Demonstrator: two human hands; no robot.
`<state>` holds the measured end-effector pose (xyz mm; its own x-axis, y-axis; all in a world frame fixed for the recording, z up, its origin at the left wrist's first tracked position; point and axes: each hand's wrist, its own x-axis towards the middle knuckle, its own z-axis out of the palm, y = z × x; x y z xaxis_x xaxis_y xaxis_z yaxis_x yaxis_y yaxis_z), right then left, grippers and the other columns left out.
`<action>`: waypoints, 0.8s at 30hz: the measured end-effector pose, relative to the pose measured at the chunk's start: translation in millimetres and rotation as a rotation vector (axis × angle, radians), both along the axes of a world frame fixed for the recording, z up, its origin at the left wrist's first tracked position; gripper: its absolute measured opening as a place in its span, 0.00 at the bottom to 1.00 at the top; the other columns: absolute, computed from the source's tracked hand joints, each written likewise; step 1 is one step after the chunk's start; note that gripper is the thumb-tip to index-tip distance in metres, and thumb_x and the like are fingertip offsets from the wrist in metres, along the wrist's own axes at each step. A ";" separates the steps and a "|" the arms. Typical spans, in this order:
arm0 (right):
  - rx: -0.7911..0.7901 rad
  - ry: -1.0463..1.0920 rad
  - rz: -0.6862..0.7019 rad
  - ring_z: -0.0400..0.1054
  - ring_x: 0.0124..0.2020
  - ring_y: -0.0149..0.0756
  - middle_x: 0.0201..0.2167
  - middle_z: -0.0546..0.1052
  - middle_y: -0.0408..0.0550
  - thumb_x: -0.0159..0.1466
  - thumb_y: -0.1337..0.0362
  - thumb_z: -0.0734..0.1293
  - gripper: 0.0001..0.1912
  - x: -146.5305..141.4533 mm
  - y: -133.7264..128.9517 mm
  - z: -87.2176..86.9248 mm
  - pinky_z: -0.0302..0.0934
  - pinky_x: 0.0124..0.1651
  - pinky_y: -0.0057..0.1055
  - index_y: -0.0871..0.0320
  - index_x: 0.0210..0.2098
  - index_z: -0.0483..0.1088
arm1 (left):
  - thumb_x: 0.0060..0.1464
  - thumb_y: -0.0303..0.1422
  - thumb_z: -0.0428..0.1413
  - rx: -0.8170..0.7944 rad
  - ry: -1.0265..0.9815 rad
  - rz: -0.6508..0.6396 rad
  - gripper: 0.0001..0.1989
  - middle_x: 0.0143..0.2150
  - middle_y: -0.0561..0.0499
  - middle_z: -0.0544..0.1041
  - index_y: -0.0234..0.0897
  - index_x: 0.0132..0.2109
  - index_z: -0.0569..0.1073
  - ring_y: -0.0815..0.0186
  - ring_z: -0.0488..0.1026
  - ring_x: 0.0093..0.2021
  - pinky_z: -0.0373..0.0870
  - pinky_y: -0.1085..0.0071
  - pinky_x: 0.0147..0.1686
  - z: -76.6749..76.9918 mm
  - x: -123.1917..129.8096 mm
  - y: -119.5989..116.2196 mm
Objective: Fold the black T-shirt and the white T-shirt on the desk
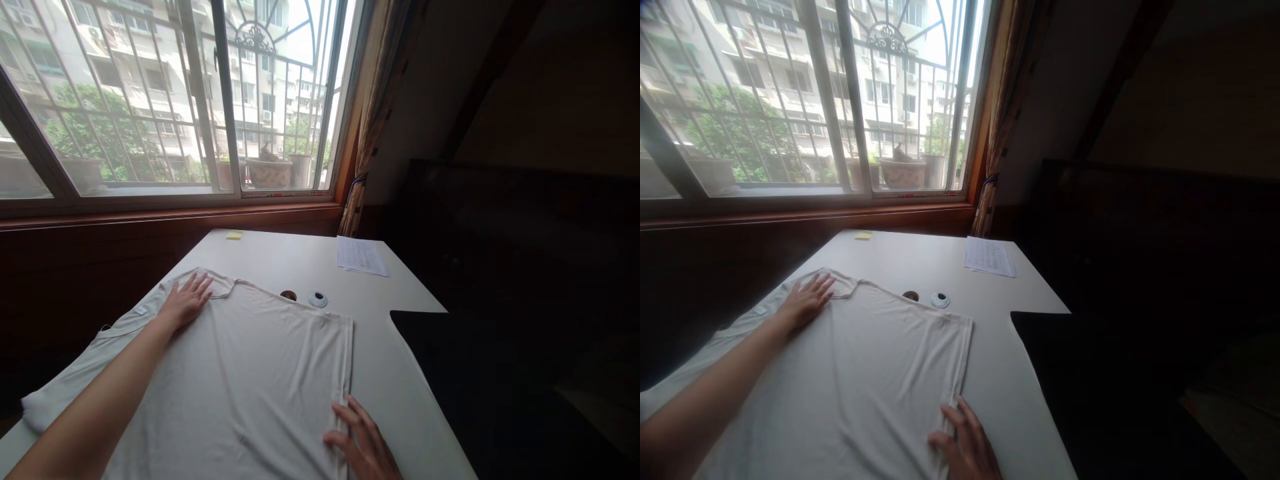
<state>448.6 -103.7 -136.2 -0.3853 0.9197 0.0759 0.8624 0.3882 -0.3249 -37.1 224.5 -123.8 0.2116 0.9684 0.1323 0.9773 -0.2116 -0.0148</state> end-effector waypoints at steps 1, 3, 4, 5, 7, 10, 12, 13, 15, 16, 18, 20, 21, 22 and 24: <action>-0.022 0.001 0.002 0.51 0.72 0.54 0.71 0.61 0.42 0.61 0.62 0.70 0.22 4.2 2.1 1.9 0.63 0.65 0.49 0.41 0.55 0.72 | 0.72 0.43 0.34 0.005 0.005 -0.022 0.29 0.77 0.48 0.46 0.41 0.75 0.51 0.52 0.37 0.76 0.38 0.38 0.68 1.2 1.6 -4.8; -0.032 -0.010 -0.015 0.48 0.73 0.55 0.72 0.59 0.42 0.59 0.65 0.70 0.26 14.6 5.9 5.2 0.61 0.66 0.51 0.43 0.57 0.71 | 0.72 0.43 0.34 0.005 0.007 -0.067 0.29 0.77 0.48 0.48 0.43 0.75 0.51 0.52 0.39 0.76 0.43 0.40 0.68 4.3 2.2 -15.8; -0.023 -0.023 -0.021 0.48 0.73 0.55 0.72 0.58 0.42 0.58 0.66 0.69 0.28 20.8 7.3 6.3 0.60 0.67 0.52 0.43 0.58 0.70 | 0.72 0.44 0.34 0.004 0.004 -0.090 0.29 0.77 0.48 0.48 0.44 0.74 0.52 0.52 0.41 0.76 0.44 0.40 0.68 6.4 0.6 -21.7; -0.006 -0.039 -0.028 0.48 0.73 0.54 0.72 0.58 0.42 0.57 0.67 0.67 0.29 27.7 8.5 7.0 0.59 0.67 0.52 0.43 0.58 0.70 | 0.72 0.46 0.34 0.003 -0.002 -0.113 0.29 0.77 0.48 0.49 0.45 0.74 0.52 0.51 0.42 0.76 0.45 0.39 0.68 8.9 -2.7 -27.8; 0.038 -0.081 -0.038 0.49 0.73 0.54 0.72 0.58 0.41 0.57 0.66 0.66 0.31 44.3 10.1 6.9 0.61 0.66 0.52 0.43 0.60 0.69 | 0.72 0.48 0.35 0.006 -0.020 -0.147 0.29 0.76 0.47 0.50 0.45 0.74 0.52 0.49 0.43 0.75 0.46 0.38 0.68 14.8 -13.5 -40.4; 0.124 -0.148 -0.043 0.54 0.71 0.54 0.71 0.59 0.39 0.56 0.66 0.65 0.34 75.6 11.6 0.9 0.65 0.63 0.50 0.42 0.62 0.68 | 0.72 0.48 0.35 0.013 -0.051 -0.153 0.29 0.76 0.46 0.51 0.45 0.74 0.53 0.48 0.46 0.75 0.50 0.39 0.67 20.8 -35.3 -61.4; 0.204 -0.197 -0.077 0.58 0.69 0.53 0.70 0.60 0.38 0.56 0.67 0.64 0.36 97.6 13.0 -7.4 0.68 0.60 0.47 0.41 0.64 0.67 | 0.73 0.48 0.35 0.009 -0.061 -0.164 0.28 0.76 0.46 0.51 0.46 0.74 0.52 0.49 0.46 0.75 0.52 0.41 0.67 18.0 -47.3 -77.7; 0.252 -0.218 -0.110 0.60 0.68 0.52 0.70 0.61 0.38 0.56 0.69 0.62 0.36 107.4 13.9 -12.1 0.69 0.59 0.46 0.41 0.64 0.67 | 0.73 0.48 0.36 0.009 -0.059 -0.174 0.28 0.76 0.47 0.51 0.47 0.74 0.52 0.50 0.46 0.75 0.52 0.42 0.67 14.0 -51.1 -86.6; 0.336 -0.248 -0.171 0.63 0.66 0.50 0.70 0.62 0.38 0.57 0.71 0.60 0.36 121.4 16.1 -20.2 0.70 0.58 0.46 0.42 0.64 0.68 | 0.73 0.48 0.37 0.018 -0.040 -0.199 0.28 0.75 0.47 0.53 0.48 0.73 0.53 0.49 0.48 0.75 0.53 0.43 0.67 2.0 -53.4 -105.6; 0.367 -0.254 -0.190 0.64 0.65 0.49 0.70 0.62 0.39 0.57 0.72 0.59 0.36 124.7 17.3 -22.6 0.69 0.59 0.45 0.43 0.63 0.69 | 0.73 0.48 0.38 0.027 -0.027 -0.218 0.27 0.75 0.47 0.54 0.48 0.73 0.54 0.49 0.49 0.74 0.54 0.43 0.67 -4.6 -51.9 -115.7; 0.416 -0.257 -0.203 0.64 0.66 0.47 0.71 0.61 0.40 0.58 0.73 0.57 0.35 123.0 19.9 -23.4 0.68 0.61 0.44 0.48 0.63 0.69 | 0.73 0.47 0.40 0.054 -0.003 -0.266 0.27 0.74 0.48 0.56 0.50 0.73 0.55 0.49 0.51 0.74 0.55 0.44 0.67 -15.4 -44.0 -137.4; 0.452 -0.262 -0.184 0.62 0.67 0.45 0.71 0.61 0.42 0.61 0.73 0.56 0.34 111.9 22.2 -19.8 0.67 0.62 0.43 0.51 0.65 0.68 | 0.73 0.46 0.42 0.082 0.012 -0.324 0.27 0.74 0.50 0.55 0.52 0.74 0.52 0.50 0.51 0.74 0.55 0.46 0.67 -19.5 -31.2 -160.8; 0.467 -0.265 -0.162 0.61 0.68 0.45 0.71 0.61 0.43 0.63 0.72 0.56 0.32 104.3 23.2 -17.4 0.67 0.62 0.43 0.52 0.66 0.67 | 0.73 0.45 0.43 0.093 0.018 -0.348 0.27 0.75 0.51 0.55 0.52 0.74 0.50 0.51 0.50 0.74 0.55 0.47 0.68 -18.9 -23.8 -172.9; 0.476 -0.270 -0.128 0.60 0.68 0.45 0.71 0.60 0.44 0.65 0.69 0.57 0.31 96.5 24.0 -15.3 0.67 0.62 0.43 0.53 0.67 0.65 | 0.72 0.45 0.44 0.100 0.027 -0.370 0.28 0.75 0.51 0.54 0.52 0.74 0.48 0.51 0.50 0.74 0.54 0.48 0.68 -17.1 -16.1 -184.9; 0.488 -0.278 -0.047 0.58 0.69 0.48 0.72 0.59 0.46 0.69 0.63 0.60 0.29 82.8 24.9 -13.0 0.67 0.62 0.45 0.53 0.69 0.61 | 0.72 0.46 0.46 0.106 0.048 -0.416 0.30 0.75 0.52 0.53 0.52 0.75 0.46 0.52 0.49 0.74 0.52 0.49 0.69 -12.2 -1.8 -208.0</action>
<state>531.5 -78.8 -149.2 -0.4114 0.8199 0.3982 0.9098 0.3958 0.1251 -38.9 16.5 -136.0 0.5895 0.7809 0.2065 0.8067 -0.5822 -0.1014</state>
